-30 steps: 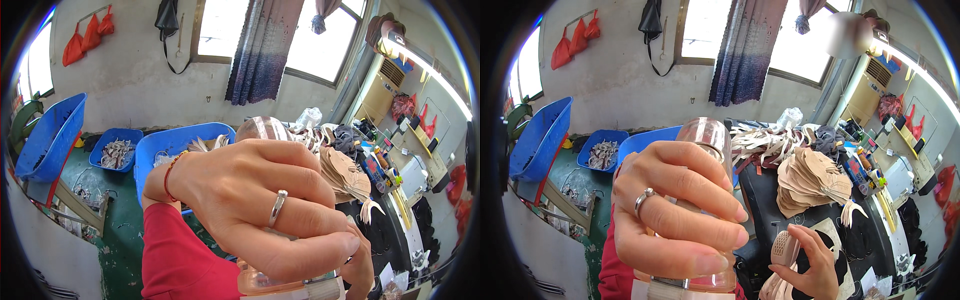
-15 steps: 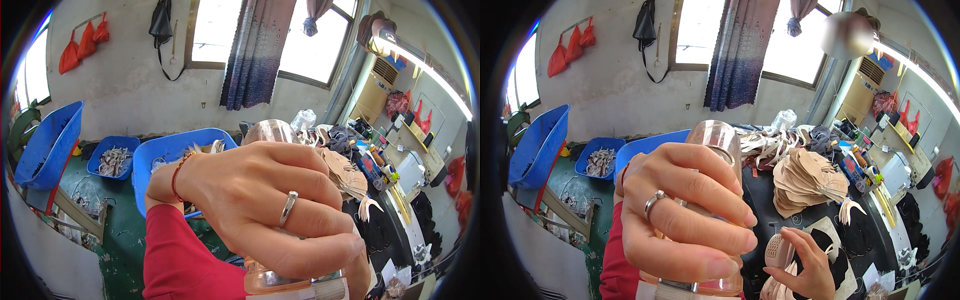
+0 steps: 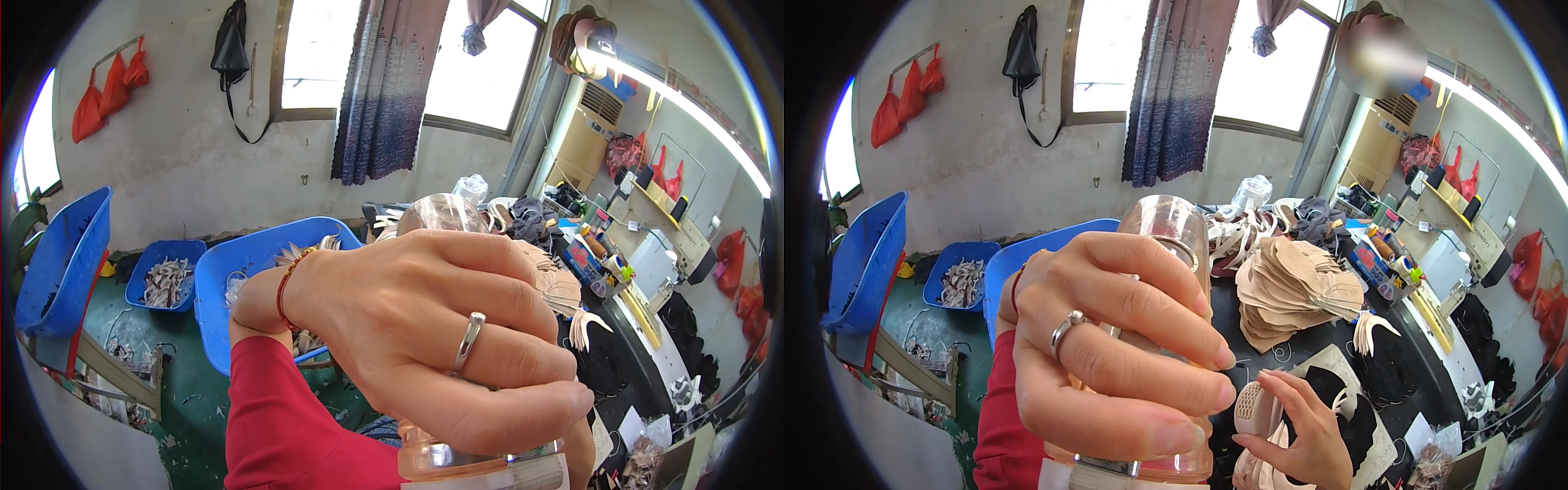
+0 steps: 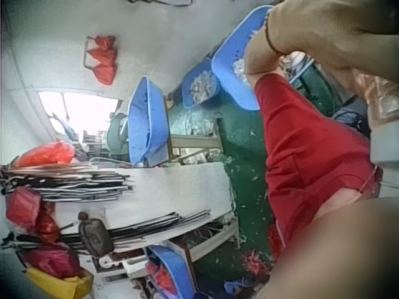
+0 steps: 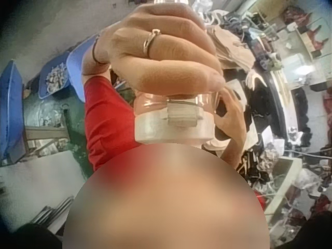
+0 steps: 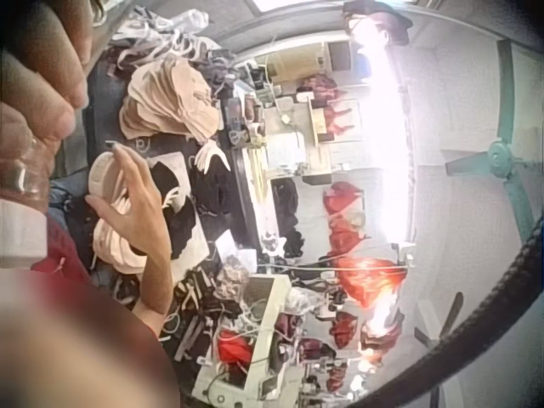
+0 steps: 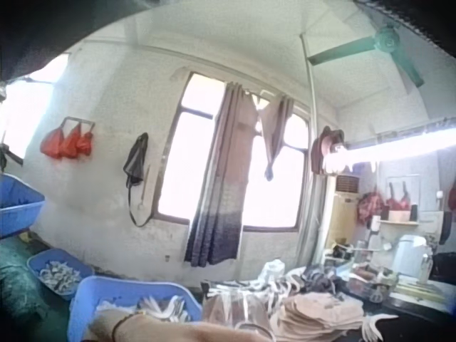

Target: Sorting and bundling leather shoe upper components in a factory.

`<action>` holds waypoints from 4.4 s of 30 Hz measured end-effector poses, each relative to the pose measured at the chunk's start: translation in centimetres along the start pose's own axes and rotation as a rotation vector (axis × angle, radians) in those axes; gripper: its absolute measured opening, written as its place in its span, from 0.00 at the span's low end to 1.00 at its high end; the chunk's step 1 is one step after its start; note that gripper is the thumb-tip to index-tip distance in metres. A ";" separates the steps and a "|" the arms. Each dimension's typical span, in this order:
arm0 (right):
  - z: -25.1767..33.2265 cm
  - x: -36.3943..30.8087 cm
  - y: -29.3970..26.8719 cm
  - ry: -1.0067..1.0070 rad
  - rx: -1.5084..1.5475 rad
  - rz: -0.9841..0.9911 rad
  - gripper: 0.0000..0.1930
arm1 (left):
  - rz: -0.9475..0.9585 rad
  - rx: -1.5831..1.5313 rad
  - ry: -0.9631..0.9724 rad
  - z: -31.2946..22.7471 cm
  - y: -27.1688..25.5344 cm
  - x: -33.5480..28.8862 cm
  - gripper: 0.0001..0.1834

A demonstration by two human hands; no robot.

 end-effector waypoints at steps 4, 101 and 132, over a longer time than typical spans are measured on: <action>-0.5 -0.5 -0.1 0.011 -0.011 -0.008 0.28 | -0.017 -0.025 -0.010 0.3 0.4 0.2 0.08; -14.6 8.5 7.4 0.298 -0.011 0.345 0.32 | 0.326 -0.826 -1.532 10.8 14.8 -29.4 0.42; -15.6 10.8 4.8 0.285 0.062 0.213 0.17 | 0.169 -0.332 -1.663 15.6 8.2 -34.2 0.43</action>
Point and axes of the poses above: each hand's wrist, its own x-axis towards the middle knuckle, its own y-axis out of the palm, z = x × y, the point moved 8 cm from there along x, towards the middle knuckle, and after that the axes turned 10 degrees about -y, right-handed, at the moved point
